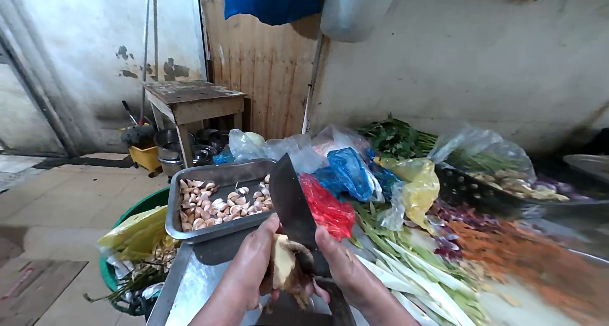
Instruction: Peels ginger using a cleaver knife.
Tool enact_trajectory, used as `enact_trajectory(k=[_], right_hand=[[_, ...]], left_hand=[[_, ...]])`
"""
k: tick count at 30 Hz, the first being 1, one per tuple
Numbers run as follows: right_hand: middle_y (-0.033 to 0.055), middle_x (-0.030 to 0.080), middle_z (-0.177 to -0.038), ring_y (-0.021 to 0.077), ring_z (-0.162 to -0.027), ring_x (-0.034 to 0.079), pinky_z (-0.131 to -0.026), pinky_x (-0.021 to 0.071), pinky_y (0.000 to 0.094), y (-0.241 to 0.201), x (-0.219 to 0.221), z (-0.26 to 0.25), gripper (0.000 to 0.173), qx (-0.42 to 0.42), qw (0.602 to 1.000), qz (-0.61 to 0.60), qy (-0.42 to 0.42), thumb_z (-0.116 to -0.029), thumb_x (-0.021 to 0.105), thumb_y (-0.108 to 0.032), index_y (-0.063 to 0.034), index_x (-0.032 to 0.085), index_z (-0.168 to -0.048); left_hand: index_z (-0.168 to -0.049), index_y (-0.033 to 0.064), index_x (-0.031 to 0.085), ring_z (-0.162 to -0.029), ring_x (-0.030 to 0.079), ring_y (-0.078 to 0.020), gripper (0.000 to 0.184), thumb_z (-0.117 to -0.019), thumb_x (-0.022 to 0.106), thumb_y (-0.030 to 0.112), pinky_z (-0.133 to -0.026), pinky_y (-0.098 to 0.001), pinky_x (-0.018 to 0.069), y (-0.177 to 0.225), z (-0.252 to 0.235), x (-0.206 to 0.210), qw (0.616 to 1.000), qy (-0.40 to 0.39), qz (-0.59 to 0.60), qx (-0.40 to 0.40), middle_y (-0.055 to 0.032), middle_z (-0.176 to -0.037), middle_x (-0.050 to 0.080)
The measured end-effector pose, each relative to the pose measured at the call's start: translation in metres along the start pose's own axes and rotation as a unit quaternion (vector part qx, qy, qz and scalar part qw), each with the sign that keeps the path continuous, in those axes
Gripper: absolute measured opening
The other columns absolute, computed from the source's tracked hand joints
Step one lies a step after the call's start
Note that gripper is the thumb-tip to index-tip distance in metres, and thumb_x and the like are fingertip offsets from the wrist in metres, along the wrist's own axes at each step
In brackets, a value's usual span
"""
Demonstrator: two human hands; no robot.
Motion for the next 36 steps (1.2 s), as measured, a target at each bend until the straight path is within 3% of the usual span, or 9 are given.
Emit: enact_trajectory(k=[3, 6, 10, 14, 16, 19, 22, 24, 36], right_hand=[[-0.0035, 0.067, -0.085, 0.0064, -0.054, 0.060, -0.044, 0.0509, 0.0220, 0.000, 0.001, -0.002, 0.107, -0.015, 1.000, 0.013, 0.024, -0.0748, 0.042, -0.095, -0.0117, 0.045, -0.142], [-0.0012, 0.067, -0.091, 0.0010, -0.060, 0.058, -0.049, 0.0507, 0.0208, -0.006, 0.011, -0.003, 0.101, -0.146, 0.979, 0.131, 0.050, -0.0886, 0.034, -0.084, -0.0024, 0.045, -0.147], [0.0071, 0.071, -0.099, 0.0026, -0.067, 0.062, -0.056, 0.0550, 0.0248, -0.008, 0.016, -0.001, 0.106, -0.220, 0.952, 0.205, 0.060, -0.0911, 0.034, -0.082, 0.0051, 0.040, -0.150], [-0.0021, 0.067, -0.085, 0.0026, -0.059, 0.059, -0.048, 0.0503, 0.0202, -0.004, 0.014, 0.005, 0.111, -0.146, 0.989, 0.025, 0.010, -0.0845, 0.041, -0.086, 0.0005, 0.030, -0.154], [-0.0016, 0.070, -0.083, 0.0047, -0.058, 0.061, -0.046, 0.0496, 0.0206, -0.007, 0.012, 0.008, 0.112, -0.141, 0.988, -0.058, 0.007, -0.0802, 0.047, -0.087, -0.0015, 0.028, -0.150], [-0.0027, 0.066, -0.084, 0.0005, -0.064, 0.057, -0.054, 0.0497, 0.0200, -0.019, 0.016, 0.014, 0.114, -0.210, 0.970, 0.118, 0.039, -0.0888, 0.044, -0.080, 0.0126, 0.025, -0.152], [0.0140, 0.073, -0.095, 0.0224, -0.080, 0.070, -0.074, 0.0595, 0.0465, -0.023, 0.025, 0.015, 0.119, -0.212, 0.898, 0.376, 0.080, -0.0861, 0.041, -0.084, 0.0136, 0.032, -0.153], [0.0190, 0.074, -0.098, 0.0304, -0.083, 0.072, -0.074, 0.0594, 0.0529, -0.019, 0.025, 0.015, 0.122, -0.220, 0.857, 0.453, 0.105, -0.0832, 0.038, -0.088, 0.0130, 0.035, -0.152], [0.0196, 0.073, -0.105, 0.0306, -0.085, 0.072, -0.073, 0.0597, 0.0495, -0.019, 0.028, 0.012, 0.119, -0.228, 0.826, 0.501, 0.122, -0.0818, 0.037, -0.089, 0.0094, 0.044, -0.149]], left_hand=[[-0.100, 0.0085, 0.061, -0.057, 0.064, -0.0123, 0.055, -0.1117, 0.018, 0.041, -0.048, -0.0265, 0.0534, -0.003, -0.004, 0.000, 0.992, 0.037, -0.014, 0.122, -0.0040, -0.073, 0.066], [-0.108, 0.0068, 0.062, -0.070, 0.066, -0.0087, 0.048, -0.1070, 0.025, 0.037, -0.064, -0.0282, 0.0576, 0.000, -0.009, -0.010, 0.980, 0.031, -0.055, 0.188, -0.0001, -0.081, 0.066], [-0.094, 0.0076, 0.062, -0.060, 0.064, -0.0156, 0.057, -0.1126, 0.021, 0.043, -0.054, -0.0309, 0.0543, 0.011, -0.007, -0.014, 0.997, 0.049, 0.007, 0.059, -0.0056, -0.071, 0.064], [-0.090, 0.0083, 0.063, -0.065, 0.065, -0.0133, 0.052, -0.1124, 0.024, 0.035, -0.061, -0.0309, 0.0560, 0.015, -0.002, -0.017, 0.992, 0.063, 0.011, 0.104, -0.0031, -0.072, 0.064], [-0.089, 0.0065, 0.063, -0.059, 0.064, -0.0156, 0.053, -0.1115, 0.025, 0.036, -0.054, -0.0317, 0.0543, 0.016, -0.006, -0.027, 0.980, 0.111, 0.059, 0.154, -0.0059, -0.069, 0.064], [-0.094, 0.0059, 0.061, -0.049, 0.060, -0.0158, 0.059, -0.1120, 0.023, 0.048, -0.042, -0.0282, 0.0495, 0.016, -0.009, -0.034, 0.973, 0.146, 0.137, 0.113, -0.0084, -0.066, 0.063], [-0.101, 0.0019, 0.062, -0.063, 0.062, -0.0104, 0.055, -0.1135, 0.024, 0.039, -0.061, -0.0264, 0.0541, 0.018, -0.006, -0.025, 0.987, 0.112, 0.063, 0.096, -0.0044, -0.073, 0.063], [-0.099, 0.0006, 0.066, -0.069, 0.063, -0.0115, 0.052, -0.1134, 0.030, 0.036, -0.070, -0.0296, 0.0533, 0.021, -0.004, -0.023, 0.988, 0.125, 0.006, 0.085, -0.0055, -0.077, 0.065], [-0.099, 0.0037, 0.066, -0.073, 0.064, -0.0118, 0.040, -0.1129, 0.036, 0.026, -0.071, -0.0288, 0.0540, 0.027, -0.004, -0.031, 0.995, 0.079, -0.034, 0.041, -0.0049, -0.080, 0.064]])
Point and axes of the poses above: each hand's wrist, its own z-axis away from the middle knuckle, its own x-axis out of the palm, y = z × x, the point moved 4 cm from there along -z, towards the middle knuckle
